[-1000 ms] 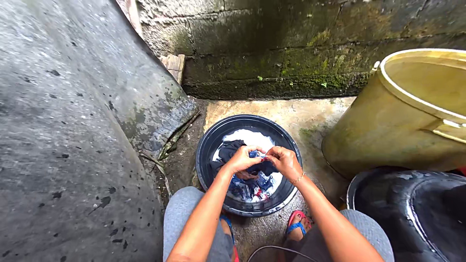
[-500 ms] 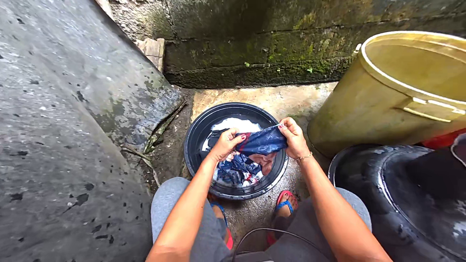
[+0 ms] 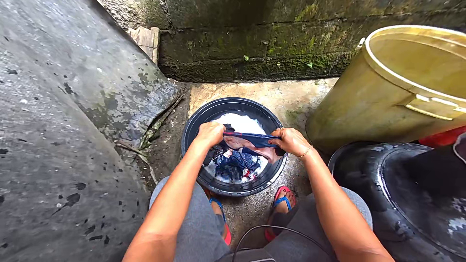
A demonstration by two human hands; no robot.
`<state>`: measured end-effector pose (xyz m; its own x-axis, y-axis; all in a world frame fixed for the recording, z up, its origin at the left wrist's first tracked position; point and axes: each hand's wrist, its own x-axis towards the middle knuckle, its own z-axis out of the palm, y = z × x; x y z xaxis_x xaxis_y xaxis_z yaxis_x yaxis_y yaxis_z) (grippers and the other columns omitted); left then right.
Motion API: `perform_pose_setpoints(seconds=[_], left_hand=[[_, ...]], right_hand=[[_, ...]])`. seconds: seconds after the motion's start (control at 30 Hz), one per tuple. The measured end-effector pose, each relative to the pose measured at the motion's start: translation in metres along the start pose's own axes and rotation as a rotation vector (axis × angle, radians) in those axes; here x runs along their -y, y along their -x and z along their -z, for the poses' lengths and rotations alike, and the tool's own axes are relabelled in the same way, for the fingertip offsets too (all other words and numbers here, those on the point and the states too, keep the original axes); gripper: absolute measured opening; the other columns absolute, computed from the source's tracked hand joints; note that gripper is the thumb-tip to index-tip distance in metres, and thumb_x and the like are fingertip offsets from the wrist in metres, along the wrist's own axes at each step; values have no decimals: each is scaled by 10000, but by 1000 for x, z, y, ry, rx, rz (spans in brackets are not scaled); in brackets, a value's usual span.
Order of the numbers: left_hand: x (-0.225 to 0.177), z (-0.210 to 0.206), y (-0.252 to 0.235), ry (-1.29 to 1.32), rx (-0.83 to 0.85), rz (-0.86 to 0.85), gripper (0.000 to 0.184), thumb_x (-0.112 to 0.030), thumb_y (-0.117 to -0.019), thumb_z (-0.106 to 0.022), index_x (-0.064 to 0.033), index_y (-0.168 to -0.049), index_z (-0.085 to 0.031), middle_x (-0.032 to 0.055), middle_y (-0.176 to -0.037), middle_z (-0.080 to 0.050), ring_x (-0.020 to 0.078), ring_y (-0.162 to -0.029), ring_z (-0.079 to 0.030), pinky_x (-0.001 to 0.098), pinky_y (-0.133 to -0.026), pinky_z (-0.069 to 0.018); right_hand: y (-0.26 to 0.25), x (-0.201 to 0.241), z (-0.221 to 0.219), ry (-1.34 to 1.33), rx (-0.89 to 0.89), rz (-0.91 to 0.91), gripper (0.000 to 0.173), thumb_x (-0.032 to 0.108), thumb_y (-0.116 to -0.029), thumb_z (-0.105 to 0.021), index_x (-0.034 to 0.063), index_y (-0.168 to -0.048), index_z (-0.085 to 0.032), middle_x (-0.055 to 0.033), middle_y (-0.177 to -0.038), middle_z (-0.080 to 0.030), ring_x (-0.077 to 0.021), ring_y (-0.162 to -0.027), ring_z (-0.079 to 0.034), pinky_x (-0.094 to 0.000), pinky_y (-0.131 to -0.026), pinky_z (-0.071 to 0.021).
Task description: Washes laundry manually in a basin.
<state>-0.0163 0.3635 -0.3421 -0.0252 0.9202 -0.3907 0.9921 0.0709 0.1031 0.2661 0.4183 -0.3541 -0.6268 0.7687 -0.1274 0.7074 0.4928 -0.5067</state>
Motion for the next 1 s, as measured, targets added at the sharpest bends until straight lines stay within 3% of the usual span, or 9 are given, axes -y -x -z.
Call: perform_pose_setpoints(seconds=[0.23, 0.37, 0.47, 0.53, 0.63, 0.73, 0.87, 0.93, 1.0], left_hand=[[17, -6, -19, 97, -294, 258, 276, -73, -974, -589, -48, -1216, -718, 225, -1214, -695, 424, -1212, -618, 618, -997, -442], [41, -20, -36, 193, -424, 302, 304, -98, -1032, -507, -38, -1253, -707, 240, -1308, -642, 434, -1261, -574, 632, -1016, -421], [58, -23, -40, 275, -426, 318, 440, -177, -1035, -589, -45, -1454, -554, 258, -1465, -526, 472, -1320, -519, 667, -1045, -403], [64, -23, -41, 286, -332, 318, 495, -229, -1024, -632, -33, -1467, -534, 270, -1458, -528, 477, -1322, -518, 671, -1062, -393], [64, -20, -42, 239, -77, 313, 432, -287, -1059, -571, -46, -1416, -595, 234, -1428, -576, 420, -1341, -533, 621, -1114, -375], [55, -4, -43, 243, 138, 328, 447, -290, -1084, -509, -49, -1458, -554, 213, -1483, -543, 389, -1399, -493, 592, -1152, -346], [48, -4, -45, 228, 264, 305, 454, -283, -1091, -499, -54, -1482, -527, 202, -1502, -530, 372, -1425, -470, 584, -1166, -332], [49, -3, -43, 215, 277, 303, 457, -283, -1090, -503, -55, -1485, -523, 201, -1499, -533, 375, -1422, -473, 583, -1165, -335], [51, -4, -39, 215, 268, 313, 453, -282, -1089, -507, -51, -1478, -531, 203, -1492, -539, 380, -1416, -478, 587, -1157, -339]], right_hand=[[-44, -3, 3, 36, -142, -245, 296, 24, -990, -553, 79, -1218, -734, -259, -1116, -722, -478, -1085, -669, -675, -900, -478], [-81, -23, -3, 10, -532, -328, 370, 1, -988, -486, 77, -1288, -688, -288, -1156, -708, -515, -1082, -673, -706, -874, -490], [-101, -53, -40, 6, -762, -315, 425, -8, -984, -488, 43, -1381, -631, -291, -1259, -672, -512, -1116, -663, -677, -884, -500], [-109, -84, -88, 38, -595, -321, 422, -6, -973, -525, 12, -1383, -624, -326, -1330, -616, -532, -1167, -628, -686, -933, -485], [-103, -107, -184, 36, 82, -489, 499, 58, -1023, -505, 59, -1521, -493, -346, -1591, -334, -592, -1409, -380, -767, -1072, -333], [-93, -64, -268, -16, 419, -556, 638, 109, -1027, -526, 59, -1620, -298, -282, -1695, -105, -598, -1496, -196, -760, -1112, -293], [-89, -61, -265, -13, 646, -258, 574, 78, -1024, -546, 120, -1582, -417, -253, -1660, -275, -534, -1519, -219, -757, -1147, -229], [-93, -90, -243, 61, 573, -344, 518, 101, -1009, -578, 46, -1516, -488, -324, -1531, -440, -566, -1412, -389, -782, -1100, -276], [-96, -108, -231, 137, 512, -483, 471, 82, -1050, -489, -43, -1503, -454, -349, -1530, -420, -539, -1425, -391, -677, -1153, -301]])
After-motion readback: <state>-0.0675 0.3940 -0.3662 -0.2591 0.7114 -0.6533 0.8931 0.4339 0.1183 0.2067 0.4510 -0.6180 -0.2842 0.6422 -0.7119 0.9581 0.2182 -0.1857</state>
